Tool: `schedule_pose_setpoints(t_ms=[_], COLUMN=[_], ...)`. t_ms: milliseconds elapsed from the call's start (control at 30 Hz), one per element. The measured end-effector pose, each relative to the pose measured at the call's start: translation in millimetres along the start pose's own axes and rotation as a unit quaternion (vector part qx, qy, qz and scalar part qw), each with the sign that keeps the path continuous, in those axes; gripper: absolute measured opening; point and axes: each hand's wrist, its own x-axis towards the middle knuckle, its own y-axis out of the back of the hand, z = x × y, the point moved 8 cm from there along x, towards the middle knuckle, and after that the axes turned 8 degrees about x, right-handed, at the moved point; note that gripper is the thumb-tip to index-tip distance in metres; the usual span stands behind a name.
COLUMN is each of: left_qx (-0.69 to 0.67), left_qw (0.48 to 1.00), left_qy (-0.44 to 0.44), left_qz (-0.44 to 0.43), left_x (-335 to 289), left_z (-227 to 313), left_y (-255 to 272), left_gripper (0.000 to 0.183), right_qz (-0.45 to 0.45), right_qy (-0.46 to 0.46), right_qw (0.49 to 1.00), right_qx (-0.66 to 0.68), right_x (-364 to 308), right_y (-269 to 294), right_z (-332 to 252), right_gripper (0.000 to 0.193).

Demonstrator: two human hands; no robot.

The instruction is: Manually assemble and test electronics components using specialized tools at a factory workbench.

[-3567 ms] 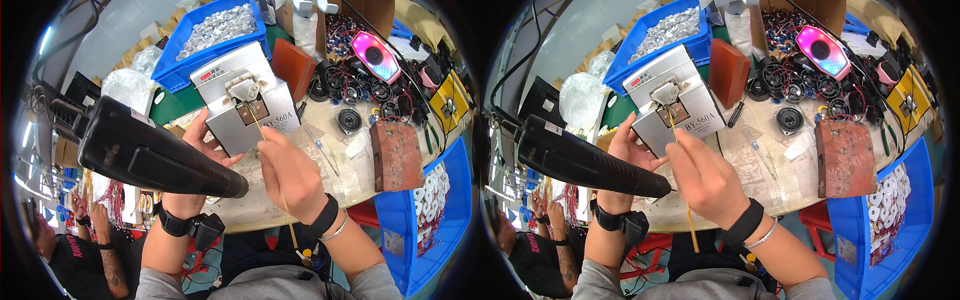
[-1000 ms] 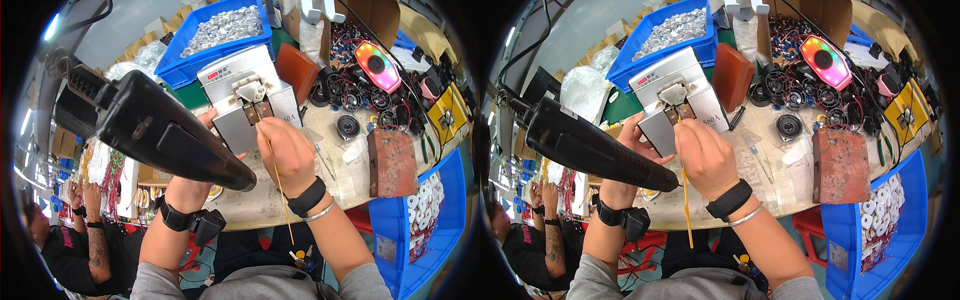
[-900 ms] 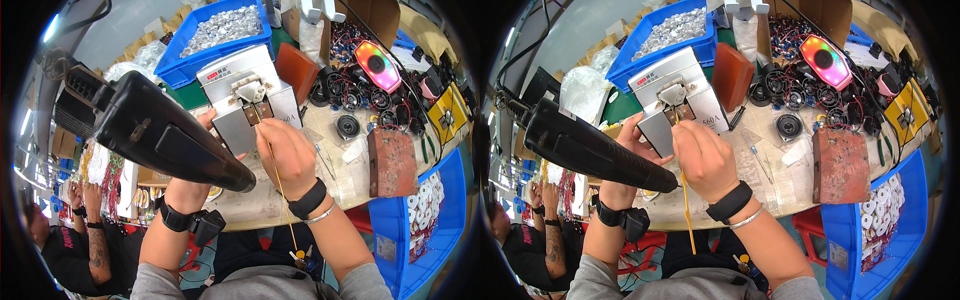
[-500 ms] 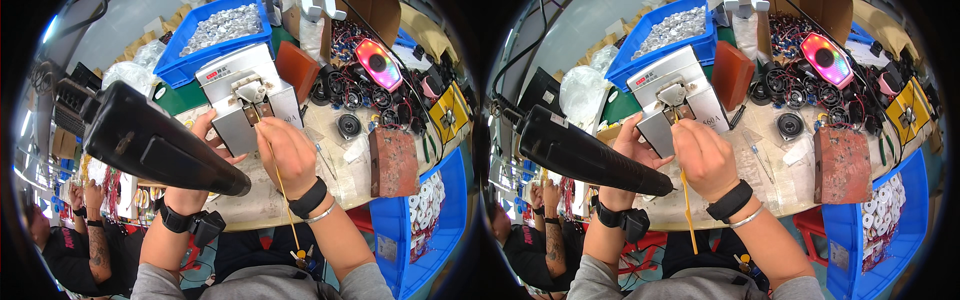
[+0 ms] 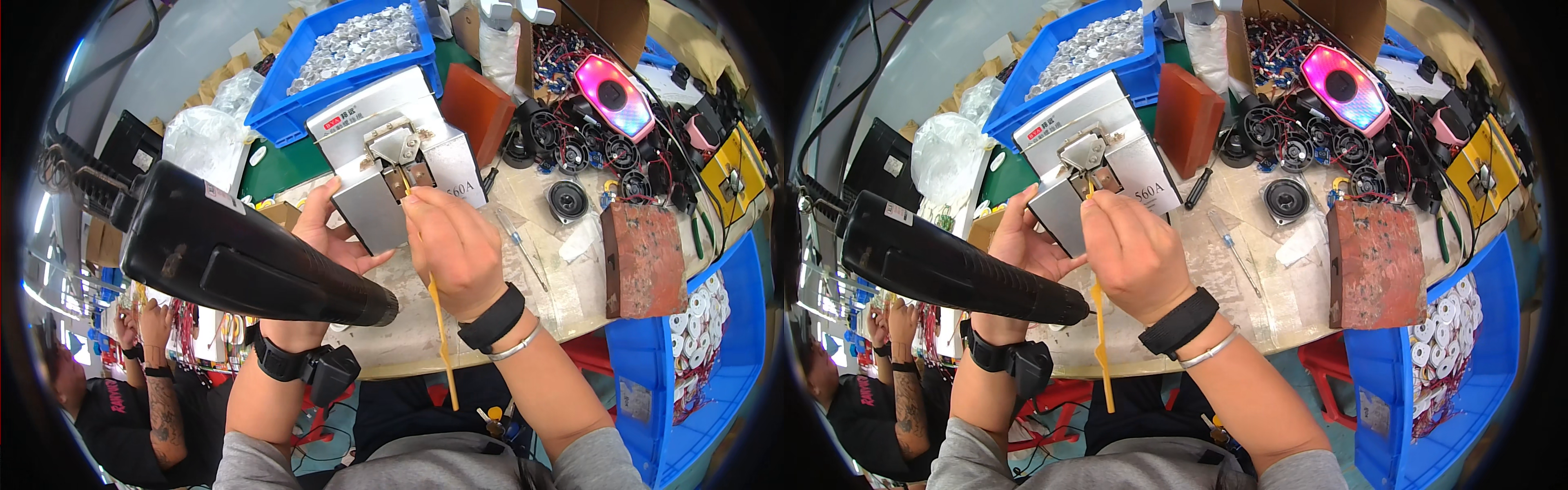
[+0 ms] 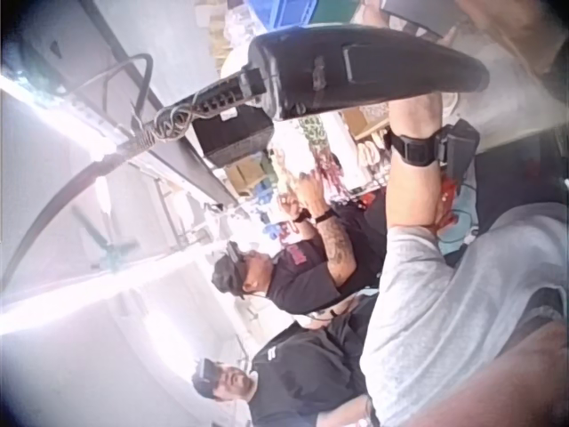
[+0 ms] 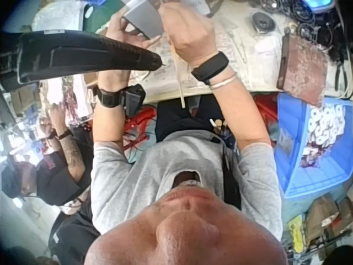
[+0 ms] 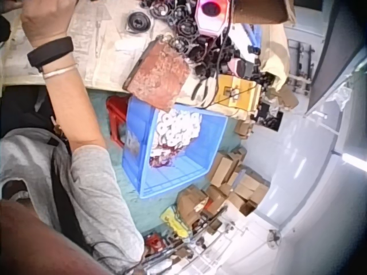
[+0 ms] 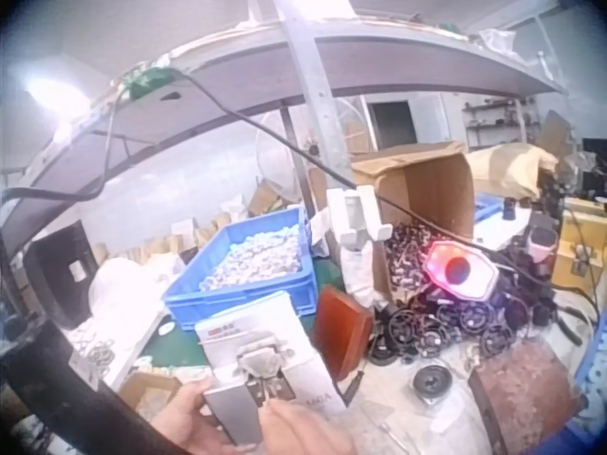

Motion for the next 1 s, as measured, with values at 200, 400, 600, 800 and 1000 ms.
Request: schedule_pose_setpoints(t_ms=[200,400,600,800,1000], left_qx=[0.027,-0.004,0.047,0.023,0.096], left_qw=[0.999,1.000,0.996,0.992,0.990], left_qy=[-0.010,-0.025,-0.052,-0.081,-0.085], left_qz=[0.033,-0.009,-0.053,-0.095,-0.064], left_x=[-2.8,2.5,3.2,4.0,5.9], left_z=[-1.8,0.3,3.7,1.0,5.1], left_y=[-0.5,7.8,11.1,18.0,20.5], left_gripper=[0.045,0.047,0.045,0.047,0.049], right_qz=[-0.010,-0.019,-0.014,-0.013,-0.057], right_qy=[-0.009,-0.013,-0.009,0.005,0.011], right_qw=[1.000,1.000,1.000,1.000,0.997], right_qx=[-0.013,0.012,0.020,0.001,-0.045], right_x=[4.2,0.9,-0.7,-1.2,9.0], right_y=[0.6,5.0,0.7,-3.0,-11.3], right_z=[2.3,-8.4,-4.2,-3.4,-4.8], right_gripper=[0.023,0.022,0.022,0.024,0.022])
